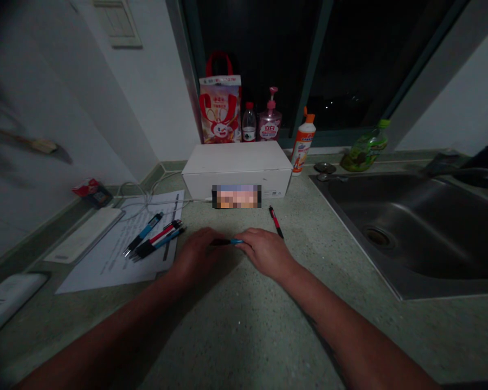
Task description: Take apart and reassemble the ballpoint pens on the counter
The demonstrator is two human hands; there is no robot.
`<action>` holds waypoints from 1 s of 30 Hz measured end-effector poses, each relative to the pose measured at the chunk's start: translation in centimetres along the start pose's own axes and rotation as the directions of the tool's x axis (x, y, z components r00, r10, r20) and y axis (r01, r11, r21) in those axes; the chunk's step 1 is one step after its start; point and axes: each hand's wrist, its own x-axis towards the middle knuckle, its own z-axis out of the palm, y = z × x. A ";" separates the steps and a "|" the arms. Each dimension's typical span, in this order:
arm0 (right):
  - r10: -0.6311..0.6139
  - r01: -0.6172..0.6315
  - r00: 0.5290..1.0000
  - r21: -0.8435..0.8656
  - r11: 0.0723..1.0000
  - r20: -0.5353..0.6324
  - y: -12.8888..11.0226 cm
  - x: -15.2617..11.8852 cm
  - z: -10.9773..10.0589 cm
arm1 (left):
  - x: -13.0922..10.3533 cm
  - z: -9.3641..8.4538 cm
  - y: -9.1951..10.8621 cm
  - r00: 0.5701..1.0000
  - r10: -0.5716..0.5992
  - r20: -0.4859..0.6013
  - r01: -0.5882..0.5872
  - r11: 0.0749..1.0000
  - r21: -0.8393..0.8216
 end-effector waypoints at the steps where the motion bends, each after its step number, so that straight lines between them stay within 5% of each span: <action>1: -0.002 0.002 1.000 -0.001 1.000 -0.003 0.0 0.0 0.0 | 0.0 0.0 0.0 1.000 0.000 0.013 -0.001 1.000 0.027; 9: -0.009 0.011 0.999 -0.062 0.998 0.032 -0.2 0.0 -0.1 | 0.1 -0.4 0.6 0.998 0.063 0.030 -0.066 0.993 0.095; 13: -0.046 0.048 0.999 -0.090 0.995 0.022 -0.2 0.1 -0.3 | 0.2 -0.3 0.4 1.000 -0.021 0.014 0.020 0.997 0.080; 18: -0.057 0.057 0.998 -0.085 0.995 -0.003 0.0 0.0 -0.2 | 0.1 -0.5 0.6 0.998 0.039 0.048 -0.042 0.997 0.067; 23: -0.016 0.016 1.000 -0.033 0.999 -0.005 -0.3 0.1 -0.3 | 0.1 -0.5 1.0 0.998 -0.025 0.052 0.019 0.993 0.120; 30: -0.048 0.047 0.999 -0.049 0.998 -0.025 -0.4 0.1 -0.4 | 0.0 -0.2 0.7 0.997 0.060 0.057 -0.064 0.995 0.072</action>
